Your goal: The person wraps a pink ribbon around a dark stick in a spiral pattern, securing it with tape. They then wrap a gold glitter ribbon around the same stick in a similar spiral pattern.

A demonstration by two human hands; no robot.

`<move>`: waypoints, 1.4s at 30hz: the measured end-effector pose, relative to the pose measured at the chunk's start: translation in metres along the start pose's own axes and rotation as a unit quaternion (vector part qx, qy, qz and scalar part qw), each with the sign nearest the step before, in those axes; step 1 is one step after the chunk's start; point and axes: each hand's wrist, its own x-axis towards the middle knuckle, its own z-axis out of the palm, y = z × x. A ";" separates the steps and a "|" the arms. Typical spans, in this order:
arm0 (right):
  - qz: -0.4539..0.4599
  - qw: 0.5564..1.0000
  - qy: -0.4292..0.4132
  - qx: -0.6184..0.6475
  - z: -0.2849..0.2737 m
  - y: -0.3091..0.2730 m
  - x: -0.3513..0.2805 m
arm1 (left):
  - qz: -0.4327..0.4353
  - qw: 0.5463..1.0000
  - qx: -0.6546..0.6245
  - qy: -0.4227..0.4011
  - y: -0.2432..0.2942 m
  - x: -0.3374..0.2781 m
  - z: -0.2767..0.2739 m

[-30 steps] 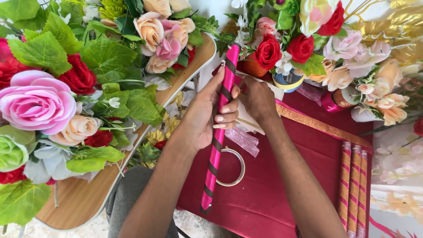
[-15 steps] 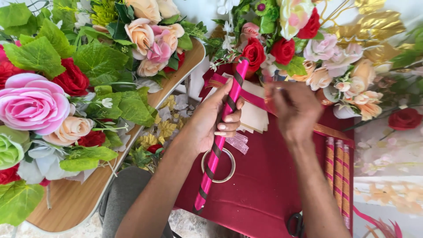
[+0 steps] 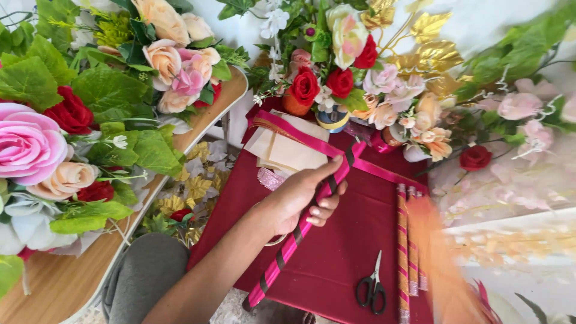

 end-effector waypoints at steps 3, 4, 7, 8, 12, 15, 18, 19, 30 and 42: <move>0.029 0.991 -0.100 0.081 0.072 -0.107 0.002 | -0.016 0.999 0.028 -0.013 -0.011 0.000 0.011; 0.040 0.984 -0.133 0.110 0.106 -0.146 -0.007 | -0.032 0.998 0.045 -0.008 -0.014 0.000 0.014; 0.077 0.950 -0.228 0.198 0.195 -0.202 -0.008 | -0.016 0.990 0.137 -0.012 -0.011 -0.011 0.027; 0.077 0.950 -0.226 0.202 0.204 -0.192 -0.008 | -0.019 0.990 0.140 -0.010 -0.010 -0.013 0.029; 0.192 0.976 -0.043 0.095 0.239 -0.172 0.004 | 0.034 0.965 0.252 0.061 0.001 -0.025 0.036; 0.186 0.970 -0.013 0.157 0.257 -0.165 0.016 | 0.006 0.951 0.303 0.063 -0.002 -0.021 0.044; 0.168 0.968 -0.006 0.189 0.266 -0.157 0.020 | -0.010 0.941 0.328 0.082 -0.012 -0.015 0.054; 0.150 0.967 -0.011 0.206 0.267 -0.155 0.022 | -0.010 0.938 0.330 0.102 -0.013 -0.013 0.058; 0.150 0.969 -0.003 0.197 0.279 -0.137 0.021 | 0.025 0.868 0.482 0.118 -0.032 0.000 0.056; 0.109 0.981 0.108 0.120 0.281 -0.135 0.022 | 0.028 0.842 0.524 0.123 -0.039 0.004 0.056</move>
